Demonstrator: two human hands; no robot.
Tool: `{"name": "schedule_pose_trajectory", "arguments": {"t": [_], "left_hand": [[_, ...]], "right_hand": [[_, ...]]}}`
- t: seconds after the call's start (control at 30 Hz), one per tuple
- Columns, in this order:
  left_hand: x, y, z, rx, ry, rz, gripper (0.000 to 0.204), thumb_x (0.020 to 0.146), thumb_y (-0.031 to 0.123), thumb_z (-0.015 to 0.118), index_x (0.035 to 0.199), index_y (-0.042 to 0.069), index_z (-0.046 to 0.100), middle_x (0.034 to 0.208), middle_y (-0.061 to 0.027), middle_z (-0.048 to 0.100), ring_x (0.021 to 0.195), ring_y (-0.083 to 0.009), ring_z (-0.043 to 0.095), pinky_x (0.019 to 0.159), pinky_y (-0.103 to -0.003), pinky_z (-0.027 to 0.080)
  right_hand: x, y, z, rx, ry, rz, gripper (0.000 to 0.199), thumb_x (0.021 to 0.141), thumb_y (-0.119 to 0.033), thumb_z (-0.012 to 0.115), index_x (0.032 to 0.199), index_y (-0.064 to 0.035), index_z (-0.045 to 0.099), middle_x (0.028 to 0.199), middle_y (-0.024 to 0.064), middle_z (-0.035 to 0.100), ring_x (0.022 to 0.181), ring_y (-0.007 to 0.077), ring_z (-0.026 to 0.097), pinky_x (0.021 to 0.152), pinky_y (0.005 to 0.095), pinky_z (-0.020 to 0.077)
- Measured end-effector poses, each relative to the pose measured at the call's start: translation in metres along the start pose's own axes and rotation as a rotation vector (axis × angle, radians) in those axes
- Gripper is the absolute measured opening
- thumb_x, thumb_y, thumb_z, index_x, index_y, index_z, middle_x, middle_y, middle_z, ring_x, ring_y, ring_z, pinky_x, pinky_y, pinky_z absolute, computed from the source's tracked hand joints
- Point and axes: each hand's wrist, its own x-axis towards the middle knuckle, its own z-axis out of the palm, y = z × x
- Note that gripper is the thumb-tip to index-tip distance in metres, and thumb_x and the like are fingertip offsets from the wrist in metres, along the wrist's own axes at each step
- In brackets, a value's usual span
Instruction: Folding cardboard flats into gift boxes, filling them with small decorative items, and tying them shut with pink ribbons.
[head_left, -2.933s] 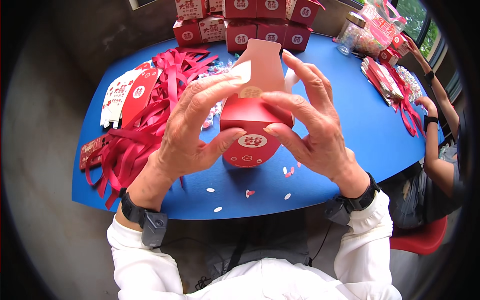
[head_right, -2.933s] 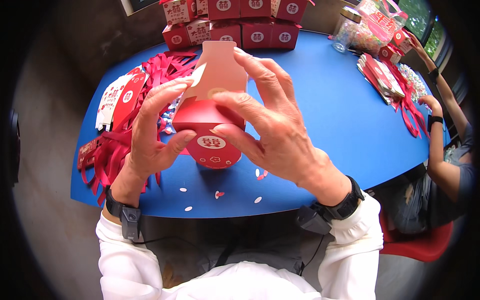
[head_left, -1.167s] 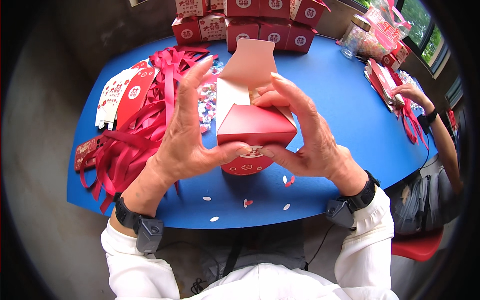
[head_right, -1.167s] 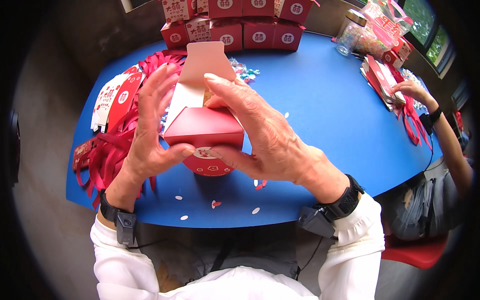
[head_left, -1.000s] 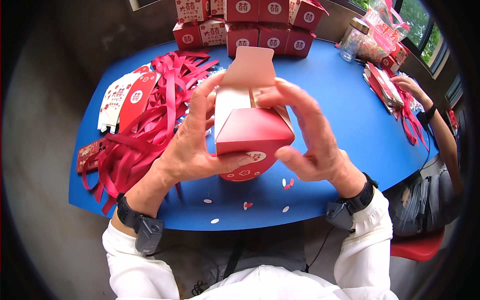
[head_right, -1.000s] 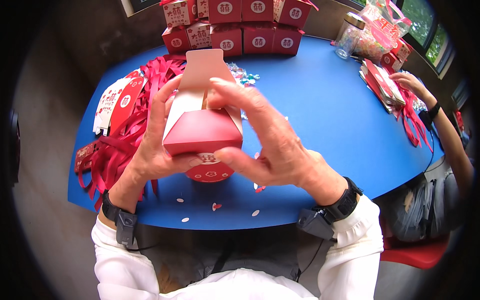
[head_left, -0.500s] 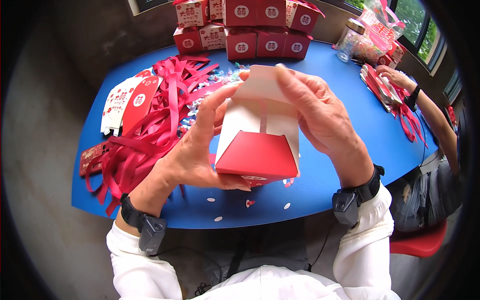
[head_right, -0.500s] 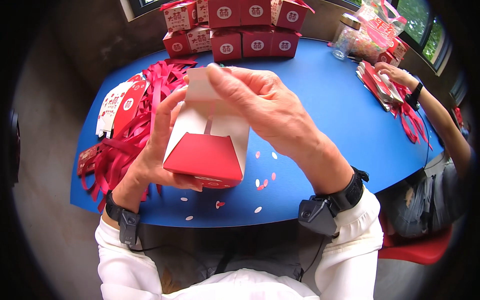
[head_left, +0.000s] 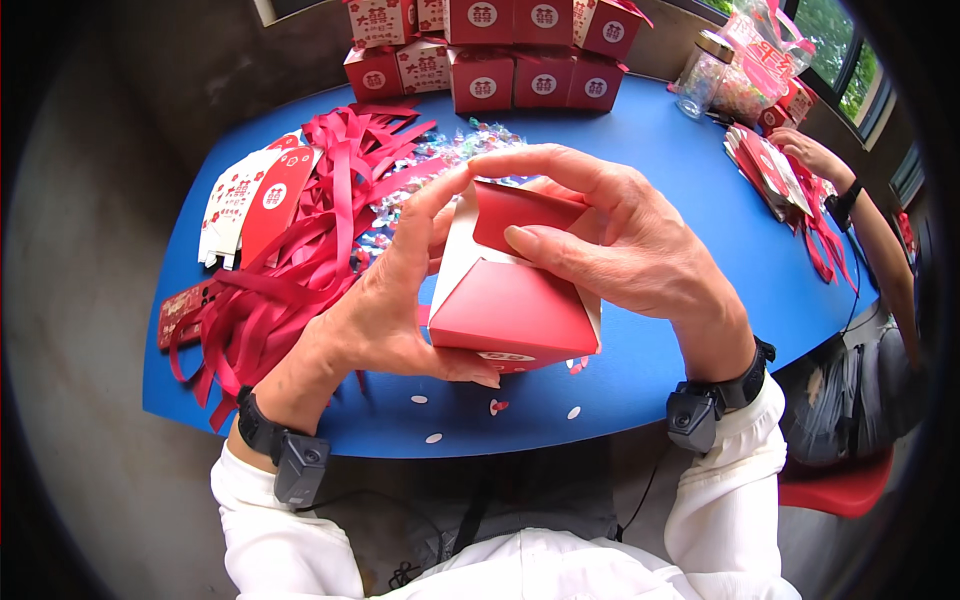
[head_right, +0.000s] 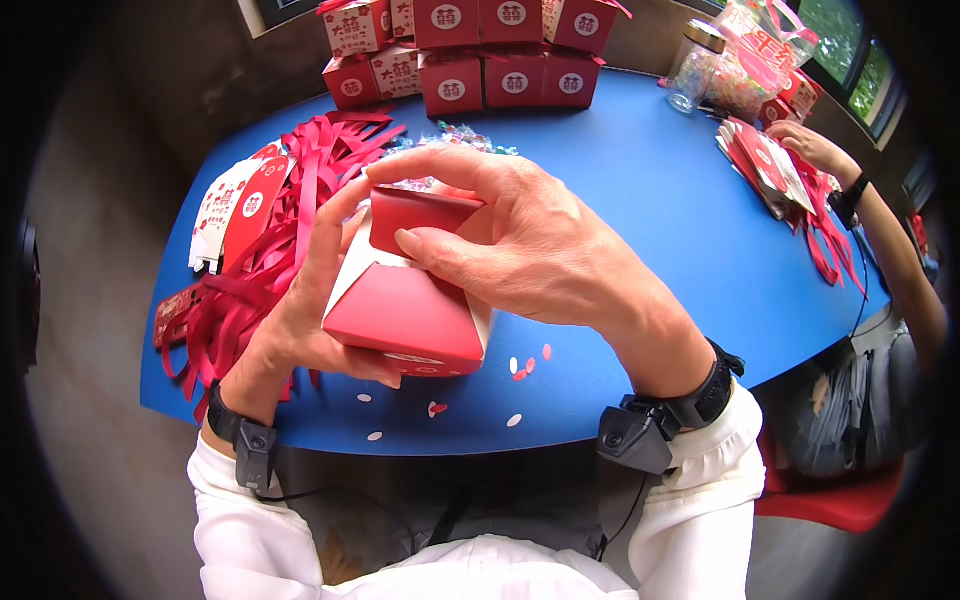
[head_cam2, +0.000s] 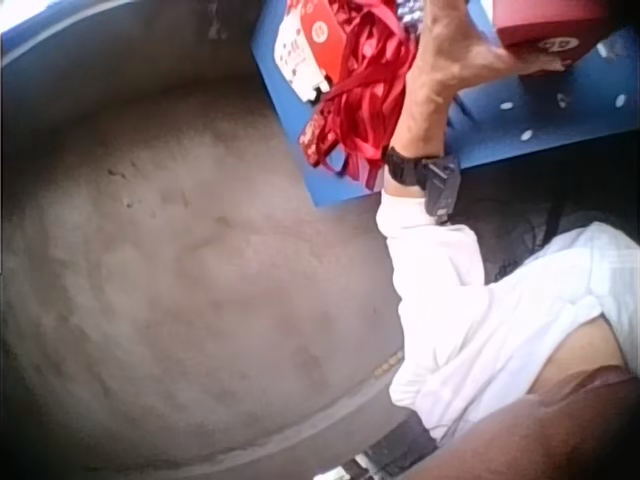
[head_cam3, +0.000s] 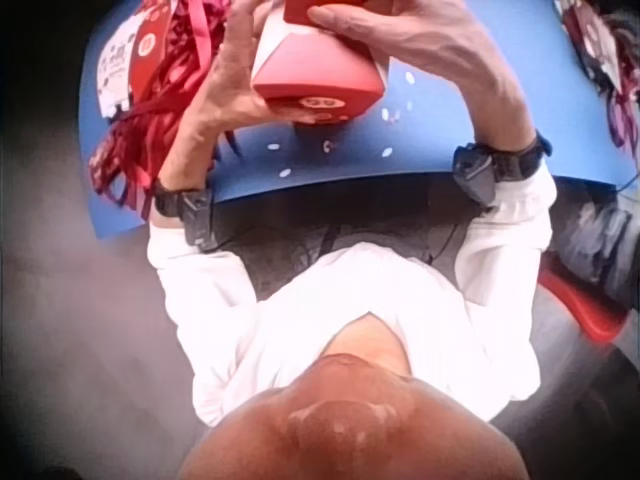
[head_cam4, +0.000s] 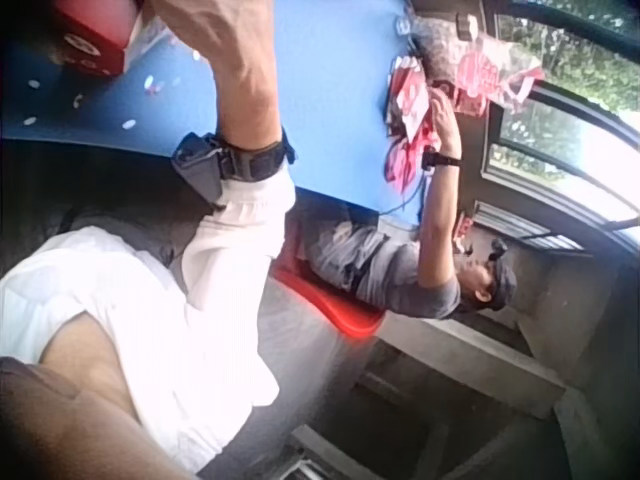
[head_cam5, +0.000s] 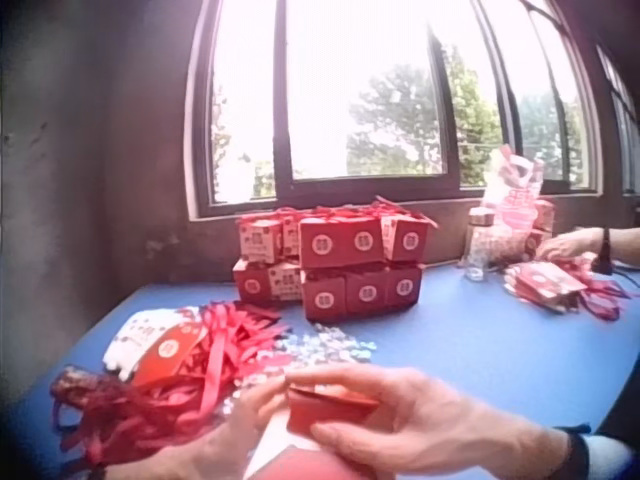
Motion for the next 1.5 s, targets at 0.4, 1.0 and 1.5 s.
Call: {"name": "schedule_pose_trajectory", "arguments": {"t": [0.4, 1.0, 1.5], "left_hand": [[0.000, -0.003, 0.002, 0.002, -0.032, 0.022, 0.146, 0.049, 0.036, 0.101, 0.157, 0.012, 0.005, 0.149, -0.0221, 0.039, 0.138, -0.0343, 0.043, 0.115, -0.050, 0.036], [0.000, -0.002, 0.006, 0.026, 0.015, 0.017, 0.144, 0.048, 0.036, 0.101, 0.157, 0.012, 0.008, 0.149, -0.0180, 0.038, 0.137, -0.0314, 0.044, 0.115, -0.047, 0.038], [0.001, 0.001, 0.004, -0.007, 0.057, -0.045, 0.137, 0.054, 0.021, 0.100, 0.157, 0.017, 0.009, 0.146, -0.0169, 0.045, 0.137, -0.0308, 0.045, 0.114, -0.049, 0.037]], "right_hand": [[-0.004, 0.006, -0.013, -0.329, -0.102, -0.240, 0.039, 0.087, 0.003, 0.062, 0.124, -0.0085, 0.068, 0.110, 0.0124, 0.072, 0.096, 0.0236, 0.070, 0.086, 0.0330, 0.0555], [-0.011, -0.012, -0.007, -0.694, -0.122, -0.233, 0.044, 0.085, 0.004, 0.065, 0.127, -0.0090, 0.067, 0.130, 0.0178, 0.063, 0.106, 0.0348, 0.066, 0.091, 0.0380, 0.0537], [-0.004, 0.009, -0.022, -0.614, -0.206, -0.419, 0.045, 0.103, -0.030, 0.051, 0.130, 0.0050, 0.057, 0.134, 0.0243, 0.058, 0.133, 0.0361, 0.049, 0.113, 0.0415, 0.0347]]}}
